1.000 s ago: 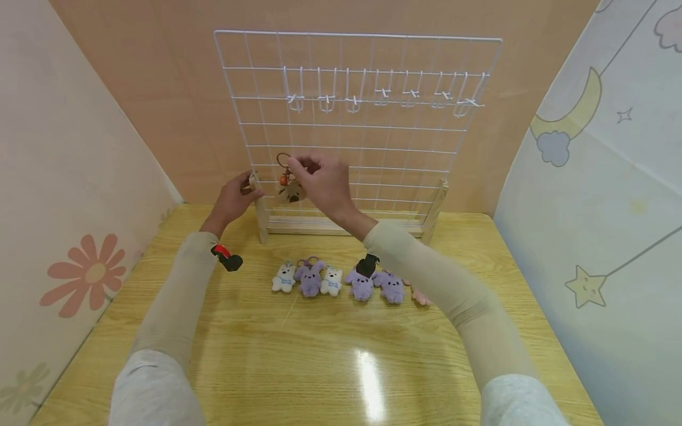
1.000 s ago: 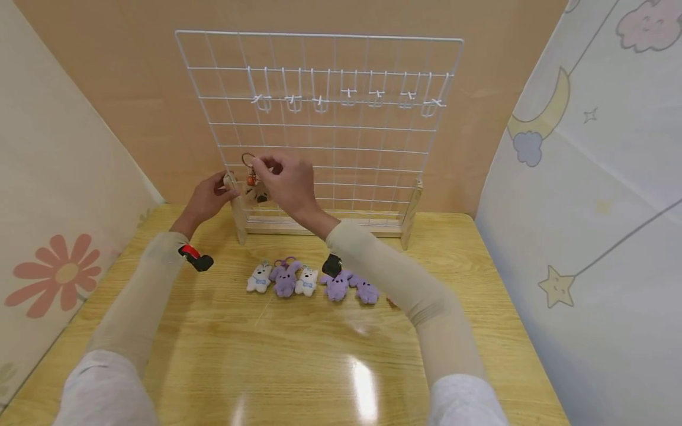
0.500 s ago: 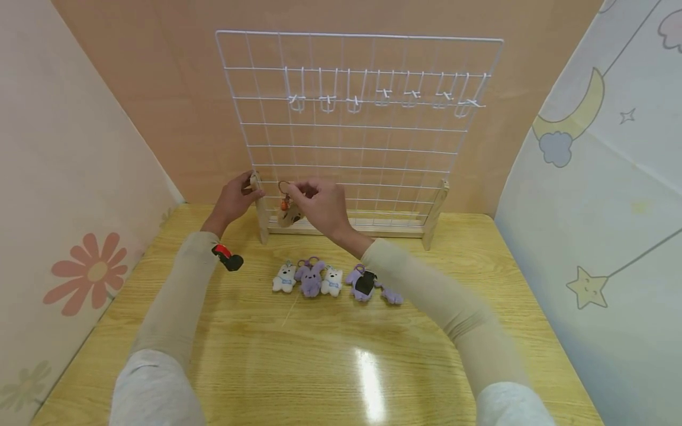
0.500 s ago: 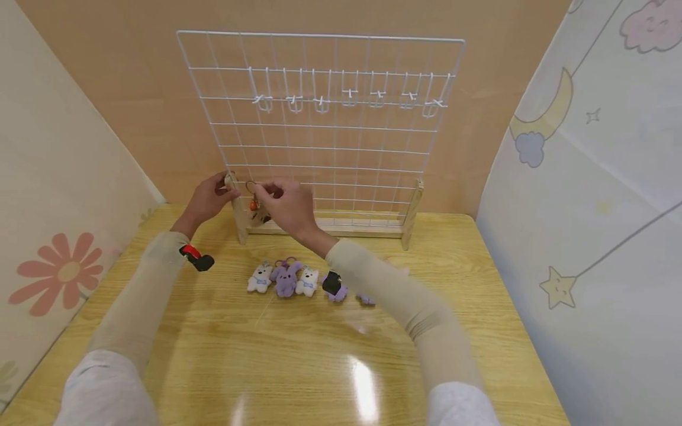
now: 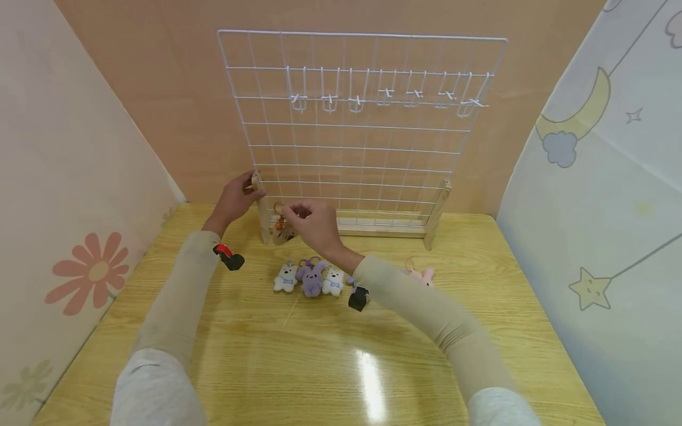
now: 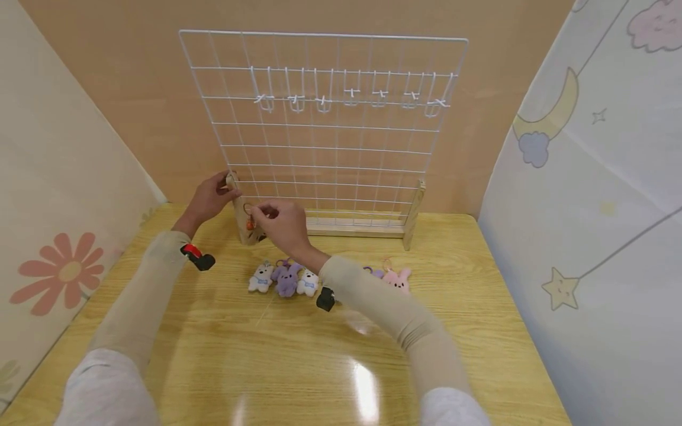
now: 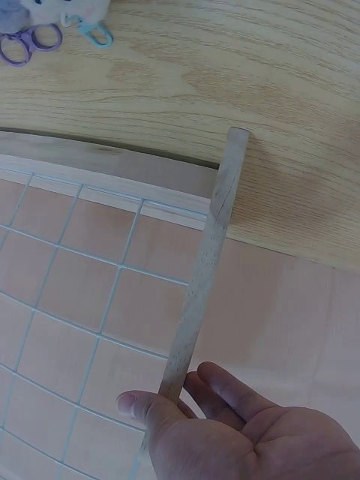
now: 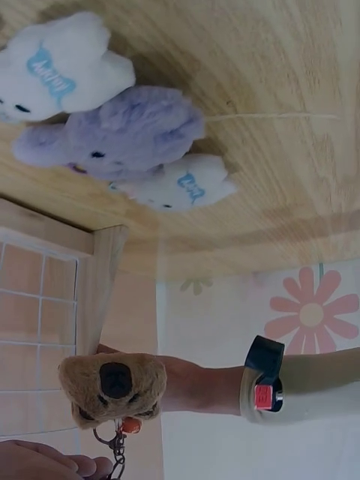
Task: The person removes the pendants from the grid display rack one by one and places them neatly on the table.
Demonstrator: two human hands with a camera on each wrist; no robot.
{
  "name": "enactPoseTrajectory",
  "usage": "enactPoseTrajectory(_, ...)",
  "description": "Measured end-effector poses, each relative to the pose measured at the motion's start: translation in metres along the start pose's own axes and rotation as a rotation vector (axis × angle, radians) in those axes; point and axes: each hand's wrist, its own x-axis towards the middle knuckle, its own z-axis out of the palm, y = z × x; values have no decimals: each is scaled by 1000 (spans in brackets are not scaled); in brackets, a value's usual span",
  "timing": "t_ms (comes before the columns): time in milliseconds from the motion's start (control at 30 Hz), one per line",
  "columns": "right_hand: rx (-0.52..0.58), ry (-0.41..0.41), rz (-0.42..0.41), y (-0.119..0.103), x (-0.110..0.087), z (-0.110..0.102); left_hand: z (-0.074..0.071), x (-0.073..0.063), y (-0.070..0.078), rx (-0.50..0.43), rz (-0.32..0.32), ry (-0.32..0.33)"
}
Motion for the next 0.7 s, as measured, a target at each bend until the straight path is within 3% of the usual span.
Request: enactPoseTrajectory(700, -47, -94, 74, 20, -27, 35, -2, -1, 4, -8, 1, -1)
